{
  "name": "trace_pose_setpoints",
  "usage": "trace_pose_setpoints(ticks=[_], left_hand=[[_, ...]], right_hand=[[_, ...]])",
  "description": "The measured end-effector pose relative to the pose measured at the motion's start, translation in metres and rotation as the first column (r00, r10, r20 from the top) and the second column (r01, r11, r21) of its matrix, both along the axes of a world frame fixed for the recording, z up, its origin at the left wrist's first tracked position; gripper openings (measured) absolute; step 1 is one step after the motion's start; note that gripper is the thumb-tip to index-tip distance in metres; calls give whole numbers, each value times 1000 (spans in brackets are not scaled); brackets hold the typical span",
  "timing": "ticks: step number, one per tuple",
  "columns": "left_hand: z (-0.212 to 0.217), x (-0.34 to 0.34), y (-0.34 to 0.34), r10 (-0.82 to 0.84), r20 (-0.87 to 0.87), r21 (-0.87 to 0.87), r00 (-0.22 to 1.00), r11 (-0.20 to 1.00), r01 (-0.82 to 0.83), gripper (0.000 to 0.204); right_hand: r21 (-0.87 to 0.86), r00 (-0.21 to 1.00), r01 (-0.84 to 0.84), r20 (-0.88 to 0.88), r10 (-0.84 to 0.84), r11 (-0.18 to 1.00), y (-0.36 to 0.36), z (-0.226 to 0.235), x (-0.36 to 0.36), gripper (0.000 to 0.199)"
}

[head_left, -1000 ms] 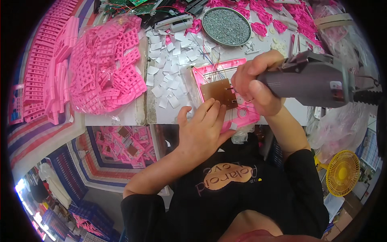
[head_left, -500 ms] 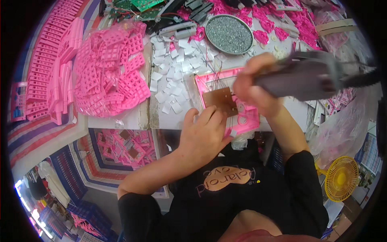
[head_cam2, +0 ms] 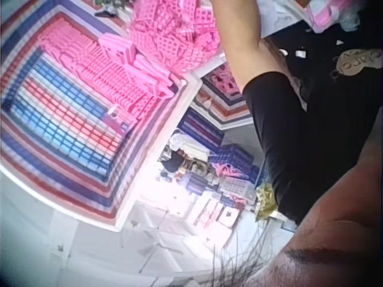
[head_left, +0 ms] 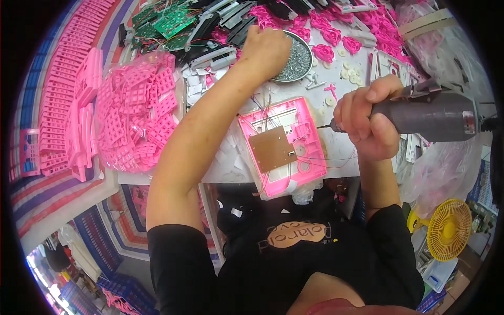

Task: Assembling the internal components of a pink toy piggy bank calculator using a glue gun.

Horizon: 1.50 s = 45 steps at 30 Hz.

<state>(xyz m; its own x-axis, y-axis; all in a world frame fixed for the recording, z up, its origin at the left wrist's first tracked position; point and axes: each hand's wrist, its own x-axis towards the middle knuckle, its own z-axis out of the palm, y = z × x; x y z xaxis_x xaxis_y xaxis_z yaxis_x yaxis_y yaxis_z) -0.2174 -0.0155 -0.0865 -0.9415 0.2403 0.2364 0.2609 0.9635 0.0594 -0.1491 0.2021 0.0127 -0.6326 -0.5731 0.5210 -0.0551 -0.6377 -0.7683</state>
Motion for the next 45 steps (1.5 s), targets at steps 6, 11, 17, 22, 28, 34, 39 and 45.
trace_pose_setpoints(ticks=[6,11,17,22,28,34,39,45], left_hand=[[1,-20,-15,39,-40,-79,998,996,-42,21],[9,-25,-20,155,-129,-166,979,970,-175,21],[33,14,-25,218,-122,-85,968,970,-229,18],[62,184,12,-177,21,228,984,959,167,10],[34,241,28,-35,-150,605,988,787,120,22],[33,244,26,-31,-206,615,978,774,154,21],[31,251,30,1,-231,624,973,767,148,21],[32,255,6,257,-118,636,959,762,-126,14]], right_hand=[[19,1000,20,-18,-20,1000,-12,1,8,26],[43,1000,13,-3,-13,999,-13,-2,13,27],[28,999,7,38,-8,1000,-22,4,21,28],[10,997,-73,28,72,997,-11,18,36,29],[84,987,-99,138,87,992,-31,24,67,33],[123,988,-114,119,99,986,-37,20,73,31],[159,989,-106,117,88,982,-38,16,79,31],[225,996,-54,88,35,973,-33,-16,80,29]])
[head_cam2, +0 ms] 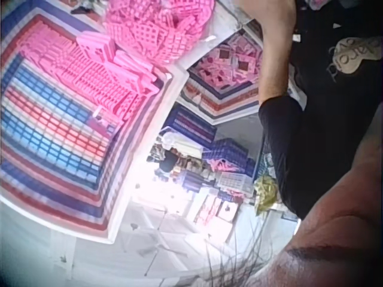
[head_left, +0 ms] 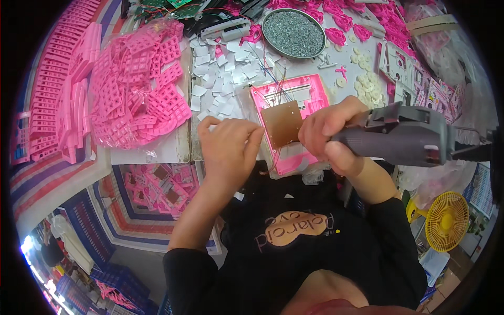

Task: Assembling the internal components of a pink toy piggy bank calculator using a glue gun.

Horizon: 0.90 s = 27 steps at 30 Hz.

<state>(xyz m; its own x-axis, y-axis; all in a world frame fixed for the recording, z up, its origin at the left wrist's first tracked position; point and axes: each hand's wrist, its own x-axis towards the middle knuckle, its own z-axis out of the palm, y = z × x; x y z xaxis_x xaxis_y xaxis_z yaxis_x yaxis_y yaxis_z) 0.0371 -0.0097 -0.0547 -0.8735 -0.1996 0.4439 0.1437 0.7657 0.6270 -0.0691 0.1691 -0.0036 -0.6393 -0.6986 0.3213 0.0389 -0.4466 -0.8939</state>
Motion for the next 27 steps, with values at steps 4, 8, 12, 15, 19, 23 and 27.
trace_pose_setpoints(ticks=[4,8,12,15,19,23,27], left_hand=[[-7,12,-4,-103,58,44,993,994,101,24],[-6,11,7,-112,61,40,992,993,109,23],[1,11,17,-76,57,-10,996,997,76,16],[-5,13,25,-87,47,-46,995,995,89,17],[-11,11,30,-90,3,19,996,996,90,18],[-11,11,28,-79,-17,46,997,996,80,20],[-17,17,23,-37,-39,-18,999,999,37,25]], right_hand=[[29,997,-68,-36,69,997,0,-7,0,25],[73,944,-98,-308,116,992,-4,-11,-3,21],[78,922,-12,-384,41,997,-5,-15,-2,17],[-2,993,-51,-103,50,999,-9,1,0,23],[-52,993,-113,32,115,992,-14,23,-3,30],[-52,993,-118,2,118,992,-18,22,-3,30],[-46,993,-118,-3,118,992,-27,17,1,31]])
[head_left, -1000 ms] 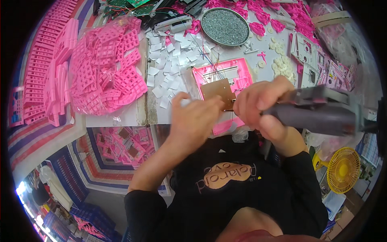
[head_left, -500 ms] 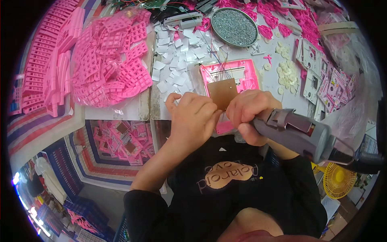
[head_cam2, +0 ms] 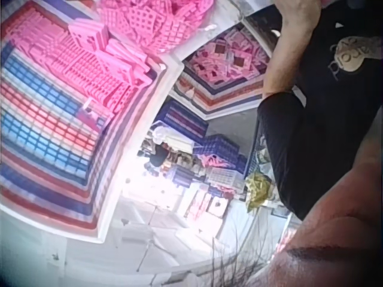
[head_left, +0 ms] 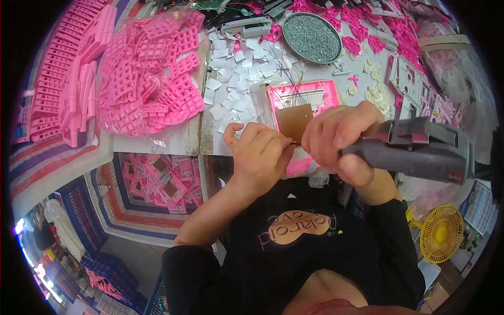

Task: Assembling the internal components of a pink toy piggy bank calculator using a glue gun.

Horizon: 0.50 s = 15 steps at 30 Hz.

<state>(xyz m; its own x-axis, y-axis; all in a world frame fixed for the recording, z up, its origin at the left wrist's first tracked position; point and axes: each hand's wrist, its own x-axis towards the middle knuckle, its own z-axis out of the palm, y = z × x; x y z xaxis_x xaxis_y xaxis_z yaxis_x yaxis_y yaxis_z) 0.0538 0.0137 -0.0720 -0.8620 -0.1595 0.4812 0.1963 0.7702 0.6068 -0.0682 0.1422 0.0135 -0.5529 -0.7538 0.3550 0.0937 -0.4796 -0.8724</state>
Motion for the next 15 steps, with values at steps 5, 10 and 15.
trace_pose_setpoints(ticks=[5,10,15], left_hand=[[15,-3,-7,145,101,71,984,986,-153,31],[11,16,-5,2,102,-1,995,1000,-2,22],[13,19,22,-160,2,-6,987,987,160,17]], right_hand=[[30,995,59,-81,-56,998,-14,-23,-17,29],[138,967,48,-254,-12,989,-17,-37,-24,26],[236,889,24,-450,87,971,-21,-32,-26,25]])
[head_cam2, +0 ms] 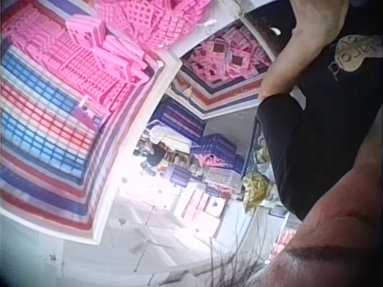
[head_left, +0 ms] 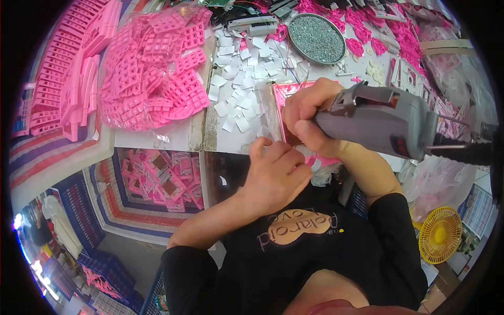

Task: Assembling the internal components of a pink toy piggy bank calculator using a glue gun.

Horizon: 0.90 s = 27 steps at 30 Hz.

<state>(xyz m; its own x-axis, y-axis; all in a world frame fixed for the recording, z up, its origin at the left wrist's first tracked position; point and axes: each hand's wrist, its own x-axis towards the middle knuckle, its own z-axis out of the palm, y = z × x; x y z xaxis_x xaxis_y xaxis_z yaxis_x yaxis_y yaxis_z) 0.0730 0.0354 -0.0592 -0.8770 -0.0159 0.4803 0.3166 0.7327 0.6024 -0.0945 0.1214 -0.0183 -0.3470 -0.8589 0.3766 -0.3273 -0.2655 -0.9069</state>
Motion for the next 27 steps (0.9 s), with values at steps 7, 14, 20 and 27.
trace_pose_setpoints(ticks=[7,14,20,27], left_hand=[[9,-11,6,-85,266,-121,960,985,120,36],[12,-19,20,-92,247,-175,965,975,138,37],[12,-29,12,-147,302,-62,942,983,173,23],[20,-30,-1,-236,605,677,760,655,-336,16]], right_hand=[[-51,990,65,127,-58,997,-5,-4,-8,25],[5,934,253,258,-245,968,21,31,-28,66],[269,908,340,-342,-241,901,100,3,-1,65],[195,918,311,-315,-241,930,87,-32,12,23]])
